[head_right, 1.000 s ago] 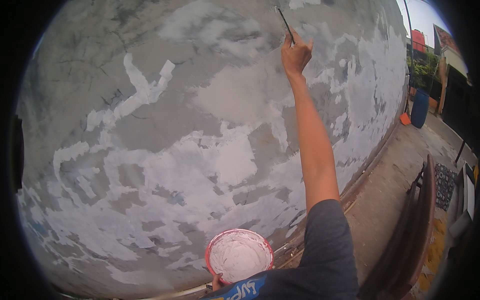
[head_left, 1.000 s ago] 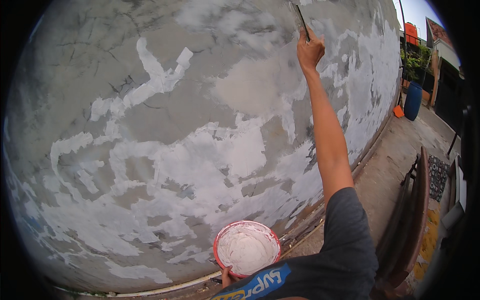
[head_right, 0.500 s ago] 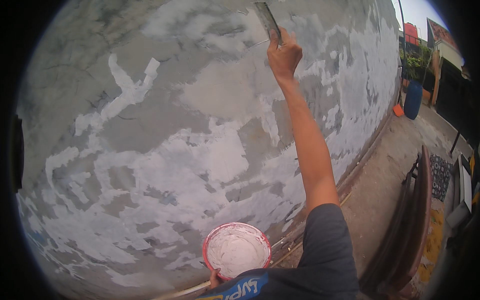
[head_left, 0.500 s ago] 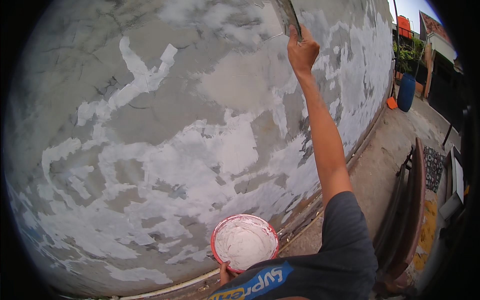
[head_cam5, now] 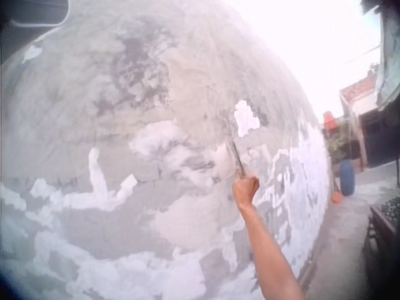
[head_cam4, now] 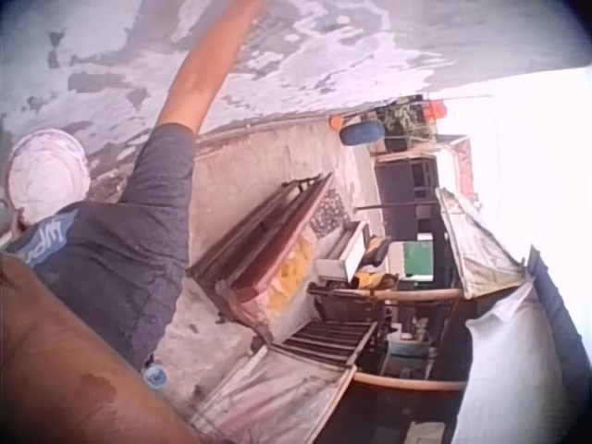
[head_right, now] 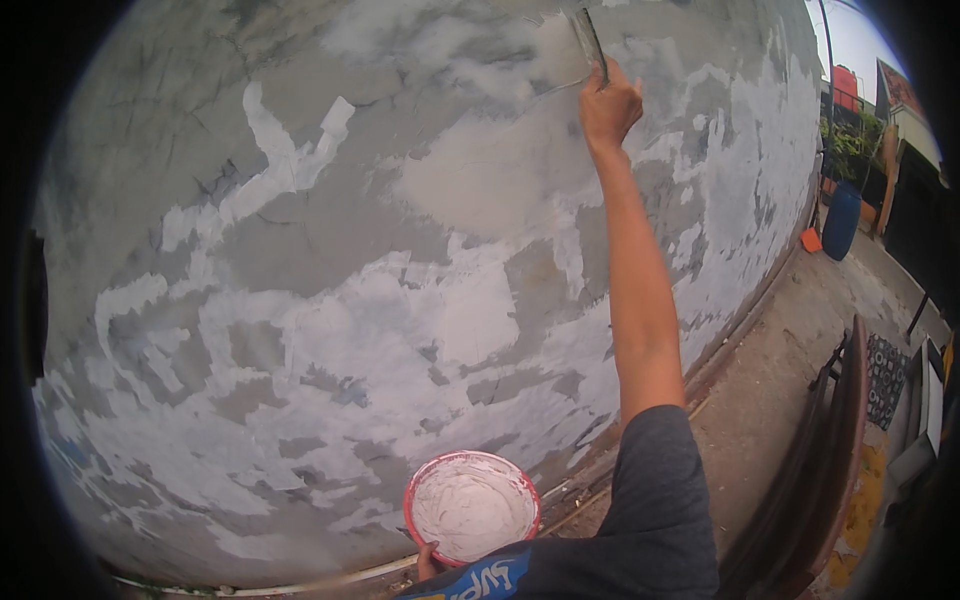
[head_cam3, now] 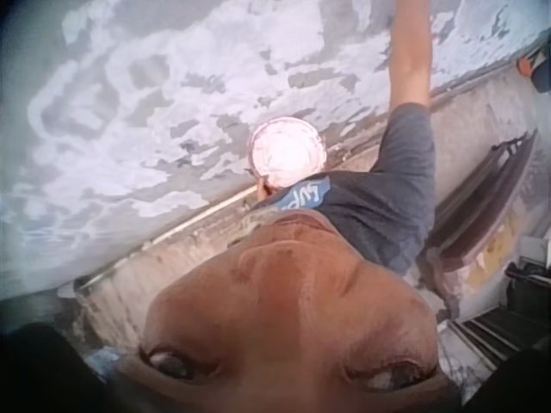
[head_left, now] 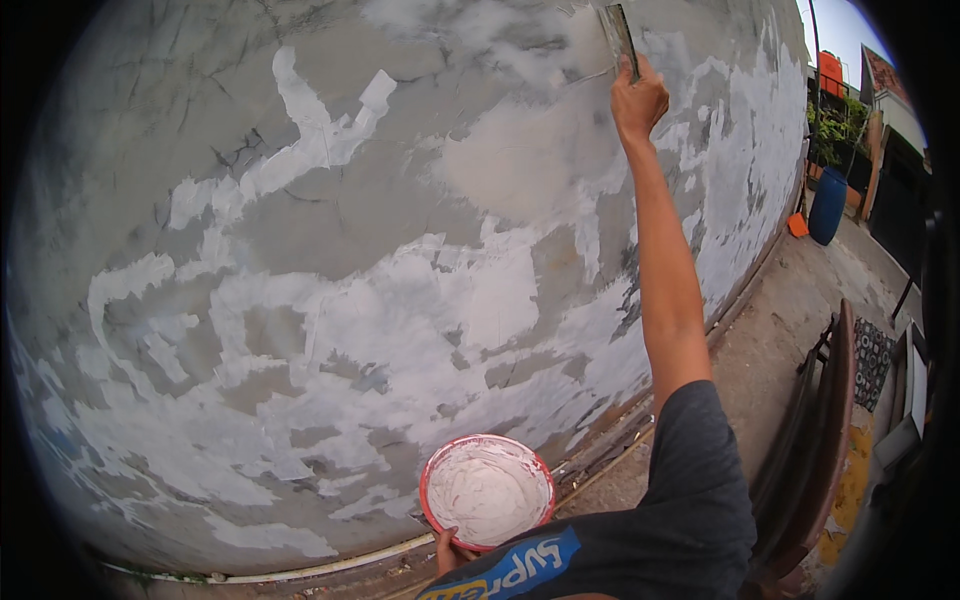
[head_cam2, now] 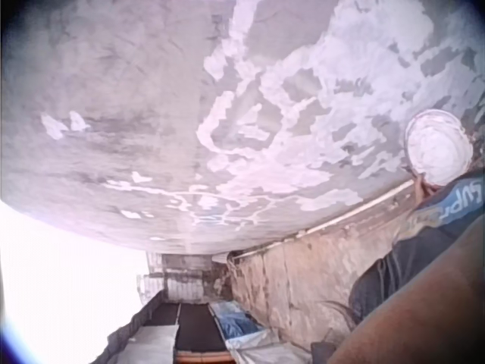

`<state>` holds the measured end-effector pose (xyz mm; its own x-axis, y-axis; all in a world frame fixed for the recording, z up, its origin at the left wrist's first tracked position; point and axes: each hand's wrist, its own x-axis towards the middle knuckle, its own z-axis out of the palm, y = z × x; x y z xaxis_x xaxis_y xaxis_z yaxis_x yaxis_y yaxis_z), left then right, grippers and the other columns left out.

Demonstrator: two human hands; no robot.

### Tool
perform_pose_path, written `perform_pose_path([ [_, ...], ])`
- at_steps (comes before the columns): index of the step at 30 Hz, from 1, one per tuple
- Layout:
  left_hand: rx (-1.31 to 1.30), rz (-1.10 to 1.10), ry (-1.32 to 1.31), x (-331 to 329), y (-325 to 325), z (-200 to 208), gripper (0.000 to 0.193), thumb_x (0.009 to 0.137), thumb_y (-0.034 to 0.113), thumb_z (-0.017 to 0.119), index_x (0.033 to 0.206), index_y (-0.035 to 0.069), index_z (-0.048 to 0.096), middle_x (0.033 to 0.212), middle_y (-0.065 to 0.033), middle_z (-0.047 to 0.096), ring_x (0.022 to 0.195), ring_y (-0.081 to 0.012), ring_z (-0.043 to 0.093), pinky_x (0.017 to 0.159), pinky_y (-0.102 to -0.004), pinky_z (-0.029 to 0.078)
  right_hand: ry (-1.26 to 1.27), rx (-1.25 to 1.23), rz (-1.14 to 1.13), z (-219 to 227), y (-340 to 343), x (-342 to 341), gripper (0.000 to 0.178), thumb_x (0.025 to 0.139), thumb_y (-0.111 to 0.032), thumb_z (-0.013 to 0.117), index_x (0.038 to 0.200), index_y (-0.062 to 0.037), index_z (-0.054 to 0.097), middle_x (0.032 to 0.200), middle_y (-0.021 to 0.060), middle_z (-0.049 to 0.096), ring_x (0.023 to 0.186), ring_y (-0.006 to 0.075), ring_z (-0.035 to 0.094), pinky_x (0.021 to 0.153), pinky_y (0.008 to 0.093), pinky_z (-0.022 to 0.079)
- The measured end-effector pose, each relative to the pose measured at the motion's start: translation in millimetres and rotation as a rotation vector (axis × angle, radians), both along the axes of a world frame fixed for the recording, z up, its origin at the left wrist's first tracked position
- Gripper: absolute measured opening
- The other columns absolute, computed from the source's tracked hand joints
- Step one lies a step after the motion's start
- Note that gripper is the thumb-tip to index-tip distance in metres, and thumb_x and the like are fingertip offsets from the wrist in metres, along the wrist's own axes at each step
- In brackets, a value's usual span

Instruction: The person uses a trowel to scoop white plaster from a bucket and applies it to a weathered exterior wall. They repeatedly spread and smooth the material over patches of the wall surface.

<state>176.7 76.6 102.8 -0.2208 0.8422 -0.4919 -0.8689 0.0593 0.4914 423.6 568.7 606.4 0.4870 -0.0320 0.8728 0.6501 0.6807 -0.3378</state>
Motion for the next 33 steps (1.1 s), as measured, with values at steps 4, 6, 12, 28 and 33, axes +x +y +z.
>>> perform_pose_path([
  [4,-0.037,-0.03,0.017,-1.4,-3.0,2.4,0.069,0.08,0.027,0.056,0.143,0.013,0.03,0.138,-0.0142,0.046,0.122,-0.0368,0.05,0.096,-0.0548,0.045,-0.056,0.008,0.038,-7.0,-17.9,-24.0,0.022,0.09,-0.024,0.061,0.106,-0.0128,0.07,0.071,0.0146,0.066,0.07,0.0356,0.061,0.096,0.0479,0.047],
  [6,-0.037,-0.072,0.017,1.2,1.8,8.8,0.07,0.08,0.028,0.056,0.143,0.013,0.03,0.138,-0.014,0.046,0.122,-0.0363,0.05,0.096,-0.0538,0.045,-0.138,0.059,0.041,-10.8,-29.7,-32.9,0.021,0.09,-0.02,0.062,0.107,-0.0124,0.07,0.072,0.0129,0.066,0.069,0.0333,0.061,0.1,0.0488,0.045],
  [12,-0.087,-0.149,0.02,-0.5,5.7,7.1,0.072,0.079,0.028,0.057,0.144,0.011,0.031,0.139,-0.0147,0.045,0.123,-0.037,0.048,0.101,-0.0538,0.041,-0.444,0.318,0.154,-35.1,-51.1,-39.6,0.022,0.087,-0.008,0.061,0.107,-0.0128,0.069,0.081,0.0104,0.069,0.071,0.0317,0.064,0.105,0.0526,0.038],
  [28,0.001,0.015,0.011,7.0,0.9,-9.9,0.07,0.079,0.024,0.057,0.143,0.015,0.03,0.141,-0.0126,0.043,0.123,-0.0344,0.048,0.098,-0.0501,0.044,-0.106,0.037,0.043,12.0,-5.0,-0.5,0.023,0.092,-0.029,0.059,0.102,-0.0116,0.07,0.076,0.0139,0.068,0.071,0.0349,0.063,0.089,0.0422,0.047],
  [33,-0.036,-0.039,0.001,6.9,1.1,1.8,0.07,0.08,0.025,0.057,0.144,0.015,0.029,0.141,-0.0126,0.043,0.123,-0.0352,0.048,0.099,-0.0512,0.043,-0.35,0.136,0.124,-11.1,-34.0,-23.9,0.02,0.09,-0.017,0.061,0.107,-0.0163,0.07,0.085,0.0086,0.071,0.075,0.0281,0.064,0.106,0.0476,0.037],
])
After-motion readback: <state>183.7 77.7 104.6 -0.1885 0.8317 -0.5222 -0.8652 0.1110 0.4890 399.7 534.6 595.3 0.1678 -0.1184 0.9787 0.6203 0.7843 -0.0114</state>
